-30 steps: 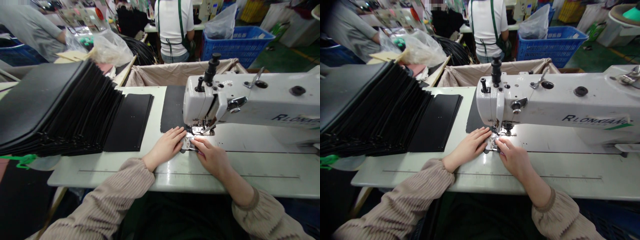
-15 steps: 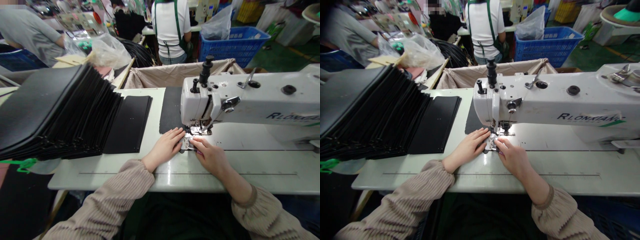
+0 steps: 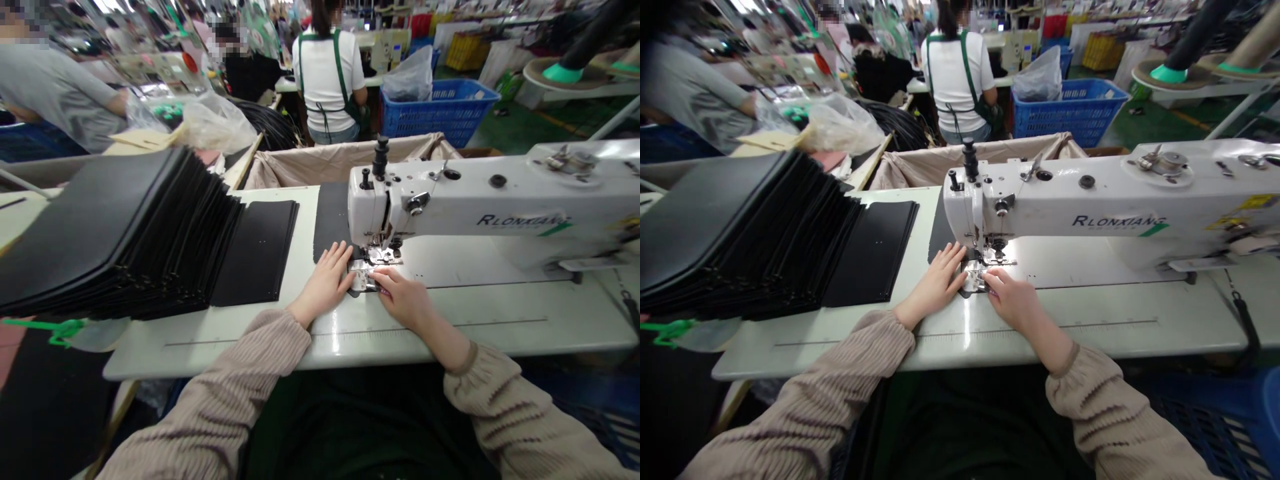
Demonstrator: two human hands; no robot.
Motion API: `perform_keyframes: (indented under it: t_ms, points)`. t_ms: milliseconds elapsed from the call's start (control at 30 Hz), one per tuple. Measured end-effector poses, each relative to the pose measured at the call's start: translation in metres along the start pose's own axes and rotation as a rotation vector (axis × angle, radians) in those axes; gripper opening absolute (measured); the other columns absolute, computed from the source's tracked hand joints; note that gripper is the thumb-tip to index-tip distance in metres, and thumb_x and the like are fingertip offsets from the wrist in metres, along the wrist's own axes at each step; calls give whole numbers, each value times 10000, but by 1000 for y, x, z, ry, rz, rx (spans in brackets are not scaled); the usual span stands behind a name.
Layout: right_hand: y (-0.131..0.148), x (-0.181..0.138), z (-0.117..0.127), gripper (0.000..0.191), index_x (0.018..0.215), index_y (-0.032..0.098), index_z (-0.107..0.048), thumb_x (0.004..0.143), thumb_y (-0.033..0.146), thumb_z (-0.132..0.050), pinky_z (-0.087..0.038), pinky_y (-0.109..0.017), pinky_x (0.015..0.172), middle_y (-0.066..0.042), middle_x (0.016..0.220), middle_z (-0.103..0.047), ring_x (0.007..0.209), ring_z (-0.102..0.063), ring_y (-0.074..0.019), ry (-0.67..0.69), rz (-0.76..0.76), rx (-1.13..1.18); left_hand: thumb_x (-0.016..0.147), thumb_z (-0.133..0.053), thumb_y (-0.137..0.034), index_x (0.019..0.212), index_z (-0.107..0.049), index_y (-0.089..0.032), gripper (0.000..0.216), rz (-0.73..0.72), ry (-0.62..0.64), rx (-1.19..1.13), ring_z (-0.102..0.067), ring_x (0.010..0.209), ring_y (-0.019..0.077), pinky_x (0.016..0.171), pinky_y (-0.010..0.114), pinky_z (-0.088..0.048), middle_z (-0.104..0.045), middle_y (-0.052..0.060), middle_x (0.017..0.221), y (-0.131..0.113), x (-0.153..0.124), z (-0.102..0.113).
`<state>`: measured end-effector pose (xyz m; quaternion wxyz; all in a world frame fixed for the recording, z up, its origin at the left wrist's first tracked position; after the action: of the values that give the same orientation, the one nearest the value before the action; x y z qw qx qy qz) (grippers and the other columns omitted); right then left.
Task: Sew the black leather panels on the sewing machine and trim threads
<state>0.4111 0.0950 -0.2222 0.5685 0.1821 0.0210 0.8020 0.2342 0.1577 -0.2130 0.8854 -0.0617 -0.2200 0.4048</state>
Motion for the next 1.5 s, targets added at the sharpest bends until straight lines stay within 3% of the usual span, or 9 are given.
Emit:
perform_keyframes:
  t_ms: [167, 333, 467, 567, 833, 1100, 1267, 1367, 1500]
  points:
    - [1, -1, 5, 361, 1285, 263, -600, 941, 240, -491, -526, -268, 714, -49, 1320, -618, 991, -672, -191, -16, -9, 42, 1014, -409, -447, 1305, -552, -132, 452, 202, -173, 120, -669, 1012, 265, 969, 448, -485, -704, 127, 1001, -7, -7, 20]
    - [-10, -31, 30, 337, 1259, 237, -610, 948, 224, -480, -524, -304, 840, -56, 1198, -684, 1032, -666, -202, -42, -1, 198, 847, -643, -560, 1423, -454, -130, 744, 229, -81, 230, -429, 1350, 405, 1097, 592, -360, -462, 228, 1440, -35, -84, 28]
    - [-35, -87, 48, 305, 1224, 223, -630, 958, 283, -494, -532, -317, 851, -56, 1157, -716, 991, -686, -203, -73, -149, 353, 852, -613, -301, 1508, -324, -207, 723, 220, 146, 186, -287, 1460, 378, 1147, 615, -301, -327, 163, 1572, -50, -163, 40]
    - [-49, -126, 46, 301, 1184, 217, -649, 976, 351, -478, -539, -336, 852, -64, 1105, -732, 948, -697, -214, -99, -297, 445, 825, -542, -159, 1530, -258, -244, 765, 149, 272, 131, -224, 1492, 339, 1178, 612, -250, -256, 122, 1613, -59, -185, 45]
    - [-53, -172, 43, 308, 1093, 232, -655, 957, 461, -500, -513, -332, 824, -59, 982, -737, 856, -691, -220, -154, -503, 452, 812, -709, -334, 1282, -509, -187, 532, 36, 241, 30, -354, 1399, 357, 1163, 556, -292, -468, 140, 1409, -109, -111, 19]
    - [-54, -205, 58, 274, 1010, 244, -556, 987, 472, -404, -442, -282, 646, -11, 797, -660, 712, -636, -185, -158, -594, 420, 913, -648, -317, 1279, -569, -257, 379, -117, 183, -182, -535, 1022, 242, 897, 386, -469, -585, 65, 1135, -199, -46, -51]
    - [-45, -213, 48, 257, 1025, 241, -563, 977, 469, -454, -419, -271, 639, 7, 781, -659, 688, -632, -162, -60, -546, 420, 971, -555, -277, 929, -634, -204, 115, 25, 127, -411, -568, 882, 187, 815, 325, -459, -625, 29, 924, -193, -36, -62]
    - [-39, -208, 37, 243, 959, 245, -562, 979, 463, -456, -370, -273, 585, 30, 698, -636, 636, -622, -160, 34, -511, 368, 971, -554, -275, 943, -602, -195, 98, 137, 117, -586, -584, 833, 159, 770, 289, -468, -619, 16, 895, -182, -36, -58]
    - [-46, -205, 39, 248, 953, 243, -562, 984, 460, -446, -337, -276, 556, 30, 678, -630, 605, -614, -164, -22, -564, 286, 912, -641, -231, 1144, -613, -233, 233, 27, 197, -502, -570, 931, 187, 839, 325, -462, -608, 30, 997, -189, -36, -57]
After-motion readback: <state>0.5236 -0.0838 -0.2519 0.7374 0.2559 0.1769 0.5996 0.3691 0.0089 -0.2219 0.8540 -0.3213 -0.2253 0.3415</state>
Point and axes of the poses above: each hand's wrist, its own x-axis towards the middle knuckle, its own z-axis out of the back of the hand, y = z × x, the point moved 5 cm from there along x, towards the middle knuckle
